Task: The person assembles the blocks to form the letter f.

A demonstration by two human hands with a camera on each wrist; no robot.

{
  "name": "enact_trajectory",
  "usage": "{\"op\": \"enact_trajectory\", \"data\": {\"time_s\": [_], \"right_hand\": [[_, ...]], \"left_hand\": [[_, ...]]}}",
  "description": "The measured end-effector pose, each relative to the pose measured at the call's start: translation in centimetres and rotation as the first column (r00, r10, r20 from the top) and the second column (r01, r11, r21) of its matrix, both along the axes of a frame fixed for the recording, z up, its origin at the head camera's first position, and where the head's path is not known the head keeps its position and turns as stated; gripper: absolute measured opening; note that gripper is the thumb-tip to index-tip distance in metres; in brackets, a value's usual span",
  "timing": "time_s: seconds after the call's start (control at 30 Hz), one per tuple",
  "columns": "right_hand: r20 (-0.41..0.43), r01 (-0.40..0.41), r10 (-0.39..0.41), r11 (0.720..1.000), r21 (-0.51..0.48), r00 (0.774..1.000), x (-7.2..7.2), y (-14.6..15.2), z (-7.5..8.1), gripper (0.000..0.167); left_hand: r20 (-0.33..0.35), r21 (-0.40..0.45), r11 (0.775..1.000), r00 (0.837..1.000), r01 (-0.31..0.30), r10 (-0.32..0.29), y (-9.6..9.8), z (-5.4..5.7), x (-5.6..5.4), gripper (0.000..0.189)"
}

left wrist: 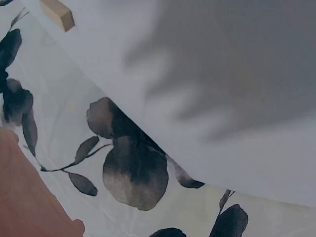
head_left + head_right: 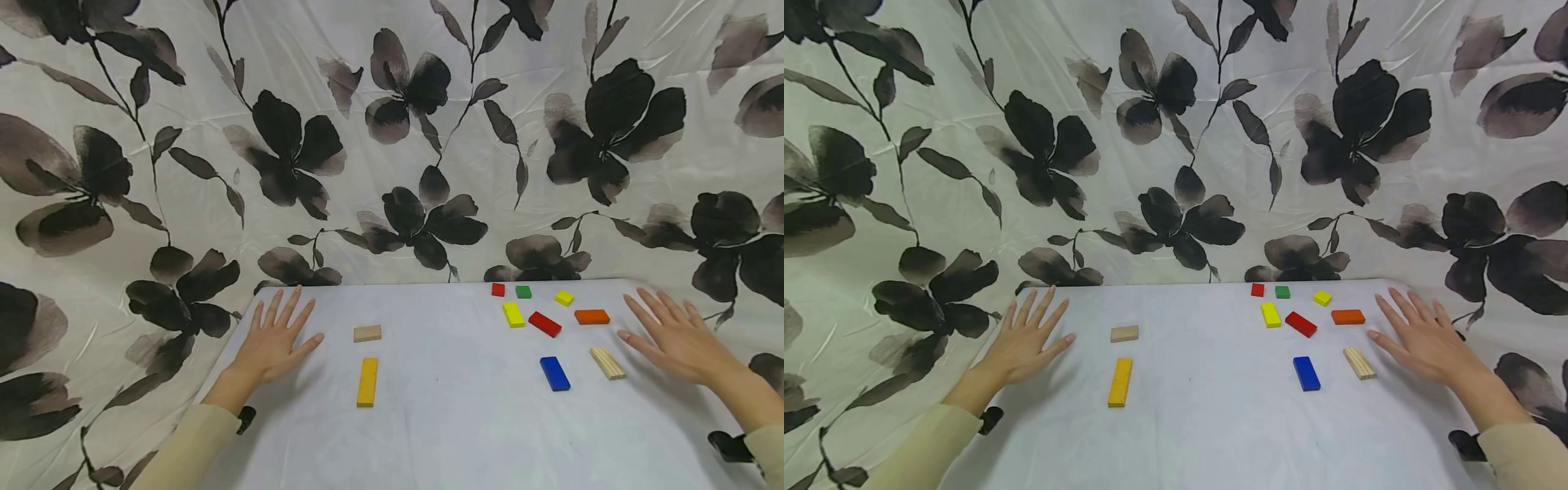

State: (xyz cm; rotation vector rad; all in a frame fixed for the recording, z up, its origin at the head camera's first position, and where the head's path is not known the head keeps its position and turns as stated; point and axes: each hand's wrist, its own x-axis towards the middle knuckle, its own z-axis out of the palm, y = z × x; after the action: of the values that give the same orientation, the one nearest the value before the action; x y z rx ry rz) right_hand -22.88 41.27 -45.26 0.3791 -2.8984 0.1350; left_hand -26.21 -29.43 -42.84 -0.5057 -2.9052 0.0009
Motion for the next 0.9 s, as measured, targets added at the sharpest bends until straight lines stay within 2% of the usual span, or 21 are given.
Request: {"op": "enact_trajectory", "data": {"time_s": [0.2,0.6,0.9], "right_hand": [[0.025,-0.008,0.008,1.000,-0.008,1.000,0.0,-0.7,-0.2,0.083],[-0.013,-0.060,0.060,0.998,-0.019,0.998,0.4,-1.6,-0.2,0.083],[0.031,-0.082,0.086,0.989,-0.120,0.996,0.6,-2.8,0.4,0.082]], "left_hand": [[-0.006,0.001,1.000,1.000,0.011,-0.011,0.2,-0.3,0.3,0.080],[-0.029,0.025,0.999,0.999,0.035,-0.034,0.9,-0.6,0.9,0.080],[0.005,0.035,0.998,0.998,0.056,-0.056,2.0,-0.7,1.0,0.083]]}}
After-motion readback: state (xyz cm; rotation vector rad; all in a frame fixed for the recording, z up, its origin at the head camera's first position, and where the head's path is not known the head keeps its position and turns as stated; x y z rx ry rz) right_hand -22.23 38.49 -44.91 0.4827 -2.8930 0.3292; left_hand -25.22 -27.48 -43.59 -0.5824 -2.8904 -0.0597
